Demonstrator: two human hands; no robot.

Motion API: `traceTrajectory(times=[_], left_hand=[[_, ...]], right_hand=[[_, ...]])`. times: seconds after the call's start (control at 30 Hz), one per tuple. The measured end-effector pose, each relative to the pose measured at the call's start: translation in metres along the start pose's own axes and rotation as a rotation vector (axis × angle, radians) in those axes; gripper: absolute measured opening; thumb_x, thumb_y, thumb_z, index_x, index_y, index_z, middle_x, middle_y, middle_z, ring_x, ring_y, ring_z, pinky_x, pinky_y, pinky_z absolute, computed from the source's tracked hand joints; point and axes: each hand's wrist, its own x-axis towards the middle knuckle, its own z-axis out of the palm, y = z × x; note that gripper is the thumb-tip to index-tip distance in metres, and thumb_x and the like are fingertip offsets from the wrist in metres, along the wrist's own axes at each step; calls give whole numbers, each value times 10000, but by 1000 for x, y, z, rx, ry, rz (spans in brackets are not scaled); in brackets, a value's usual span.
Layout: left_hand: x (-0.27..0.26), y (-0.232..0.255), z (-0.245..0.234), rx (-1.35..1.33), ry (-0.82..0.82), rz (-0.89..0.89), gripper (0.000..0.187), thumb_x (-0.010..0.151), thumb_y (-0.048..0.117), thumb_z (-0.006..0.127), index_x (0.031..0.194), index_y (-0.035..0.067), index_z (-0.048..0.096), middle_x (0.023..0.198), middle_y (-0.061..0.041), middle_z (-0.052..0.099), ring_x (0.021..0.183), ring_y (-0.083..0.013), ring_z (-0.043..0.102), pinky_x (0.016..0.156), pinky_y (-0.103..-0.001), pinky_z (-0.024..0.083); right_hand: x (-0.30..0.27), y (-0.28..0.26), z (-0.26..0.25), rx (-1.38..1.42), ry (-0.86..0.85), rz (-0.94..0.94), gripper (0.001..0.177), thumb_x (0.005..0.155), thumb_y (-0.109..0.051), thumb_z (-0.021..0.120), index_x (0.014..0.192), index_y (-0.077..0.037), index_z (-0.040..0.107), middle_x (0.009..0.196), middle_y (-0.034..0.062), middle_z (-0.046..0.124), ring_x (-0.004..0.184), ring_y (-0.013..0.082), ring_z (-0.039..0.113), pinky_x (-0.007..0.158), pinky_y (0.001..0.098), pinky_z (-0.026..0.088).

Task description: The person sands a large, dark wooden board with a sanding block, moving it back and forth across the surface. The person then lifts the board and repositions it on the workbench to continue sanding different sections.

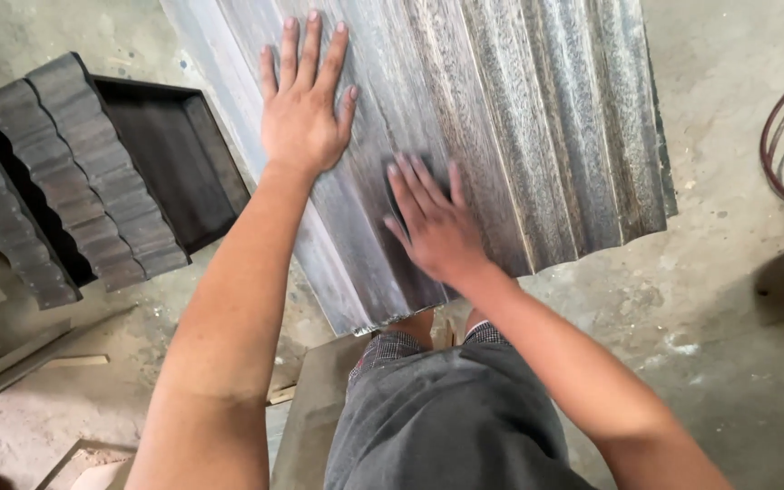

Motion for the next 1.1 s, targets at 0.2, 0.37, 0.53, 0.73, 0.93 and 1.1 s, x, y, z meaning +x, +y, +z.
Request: traceTrajectory(times=[0.2,0.37,0.53,0.73,0.93,1.1], left_hand=[[2,1,-11,-33,-45,-69,611,1179,430,411,1699,241,151,1725,-76,41,1531,-460,-47,1267,-660,21],[7,2,-11,-35,-70,-87,626,1152,435,381,1689,228,136,1727,-74,44,1535,-459,-41,1271,-634,16],[3,0,0,-11,0,-139,647,1166,454,463,1706,254,170,1713,-118,19,1571,-445,21,1275,-644,68],[3,0,2,-30,15,-182,626,1182,444,419,1711,236,157,1670,-277,-32,1564,-489,-16,1280,-673,45],[4,0,3,-64,25,-179,631,1166,411,457,1710,235,191,1665,-274,-39,1567,-487,-11,1278,-675,33],[3,0,7,-80,84,-168,638,1134,421,472,1697,233,240,1670,-273,5,1569,-490,36,1272,-675,65]], right_hand=[[-42,-7,5,-2,-91,18,658,1102,-464,301,1623,-66,236,1685,117,294,1564,263,259,1247,634,20],[20,-1,1,41,-12,27,634,1114,-424,336,1616,-53,229,1680,138,307,1565,298,277,1237,670,51],[11,-1,-8,100,-104,67,644,1119,-458,209,1638,-93,99,1718,102,196,1591,266,199,1235,638,-74],[38,1,-16,51,-133,63,659,1110,-480,181,1633,-80,140,1703,104,215,1579,253,162,1217,676,-57],[32,5,-13,51,-76,55,645,1116,-482,217,1638,-107,160,1713,77,222,1588,247,191,1220,682,-51],[72,11,-8,8,-7,25,665,1124,-477,344,1632,-89,161,1706,117,255,1578,295,278,1201,729,15]])
